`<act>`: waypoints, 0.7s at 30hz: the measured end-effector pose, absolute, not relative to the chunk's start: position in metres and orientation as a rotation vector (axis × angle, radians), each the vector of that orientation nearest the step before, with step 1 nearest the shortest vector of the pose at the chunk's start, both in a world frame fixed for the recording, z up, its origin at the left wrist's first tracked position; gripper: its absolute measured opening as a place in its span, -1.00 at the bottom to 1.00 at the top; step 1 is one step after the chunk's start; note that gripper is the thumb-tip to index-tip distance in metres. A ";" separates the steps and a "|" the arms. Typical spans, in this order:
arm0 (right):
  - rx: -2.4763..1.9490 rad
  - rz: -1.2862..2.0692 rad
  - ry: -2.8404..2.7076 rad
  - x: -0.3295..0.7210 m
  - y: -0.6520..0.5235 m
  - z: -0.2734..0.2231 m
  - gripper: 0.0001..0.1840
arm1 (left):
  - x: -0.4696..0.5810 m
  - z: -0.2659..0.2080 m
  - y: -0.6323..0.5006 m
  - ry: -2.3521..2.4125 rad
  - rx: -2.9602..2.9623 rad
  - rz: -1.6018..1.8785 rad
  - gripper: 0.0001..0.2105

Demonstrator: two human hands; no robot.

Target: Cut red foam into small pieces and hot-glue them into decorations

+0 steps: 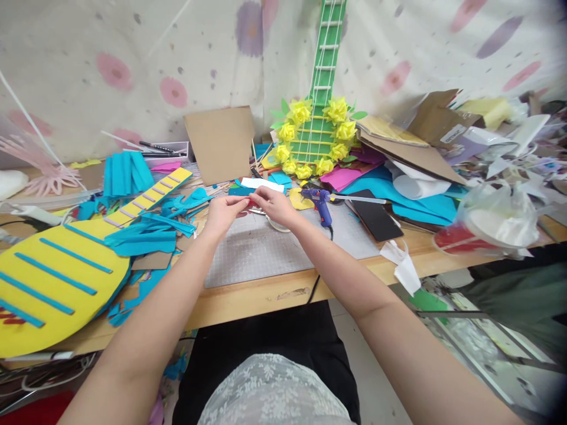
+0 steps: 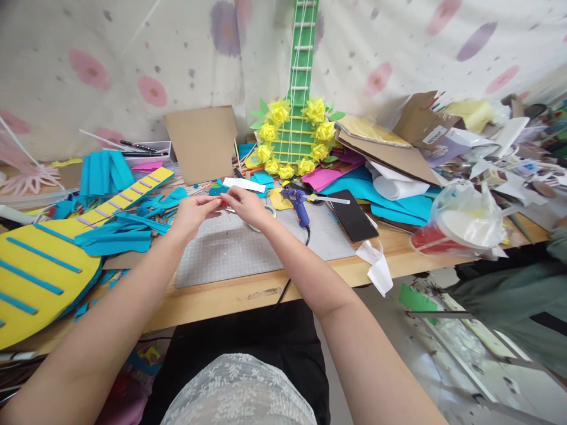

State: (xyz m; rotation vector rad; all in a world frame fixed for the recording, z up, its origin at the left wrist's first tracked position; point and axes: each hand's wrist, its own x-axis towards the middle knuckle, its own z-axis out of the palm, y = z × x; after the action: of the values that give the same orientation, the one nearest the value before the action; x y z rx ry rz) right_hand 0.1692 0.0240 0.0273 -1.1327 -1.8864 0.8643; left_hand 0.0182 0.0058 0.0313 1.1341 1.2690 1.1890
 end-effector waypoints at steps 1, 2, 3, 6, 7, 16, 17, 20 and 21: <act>-1.141 0.821 -1.916 0.168 0.023 0.029 -0.68 | 0.018 0.031 0.006 1.270 1.136 1.185 -0.67; -1.146 0.787 -1.934 0.167 0.023 0.031 -0.70 | 0.019 0.032 0.006 1.272 1.135 1.183 -0.67; -1.147 0.764 -1.945 0.166 0.022 0.033 -0.72 | 0.019 0.032 0.006 1.274 1.133 1.185 -0.68; -1.140 0.720 -1.950 0.165 0.022 0.034 -0.76 | 0.019 0.032 0.006 1.279 1.120 1.204 -0.70; -1.138 0.709 -1.950 0.165 0.023 0.034 -0.76 | 0.019 0.032 0.006 1.278 1.115 1.209 -0.70; -1.120 0.791 -1.930 0.169 0.018 0.030 -0.83 | 0.018 0.027 0.009 1.360 1.149 1.256 -0.71; -1.121 0.794 -1.922 0.169 0.017 0.030 -0.83 | 0.018 0.027 0.009 1.362 1.155 1.258 -0.70; -1.122 0.801 -1.903 0.168 0.017 0.030 -0.83 | 0.018 0.029 0.008 1.363 1.167 1.254 -0.70; -1.122 0.803 -1.897 0.168 0.018 0.030 -0.83 | 0.018 0.029 0.008 1.361 1.173 1.250 -0.70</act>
State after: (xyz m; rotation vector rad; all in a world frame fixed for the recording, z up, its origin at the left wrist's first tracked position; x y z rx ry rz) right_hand 0.1676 0.0175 0.0303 -1.1225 -1.8975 0.8025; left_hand 0.0180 0.0077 0.0290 1.1728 1.3606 1.2495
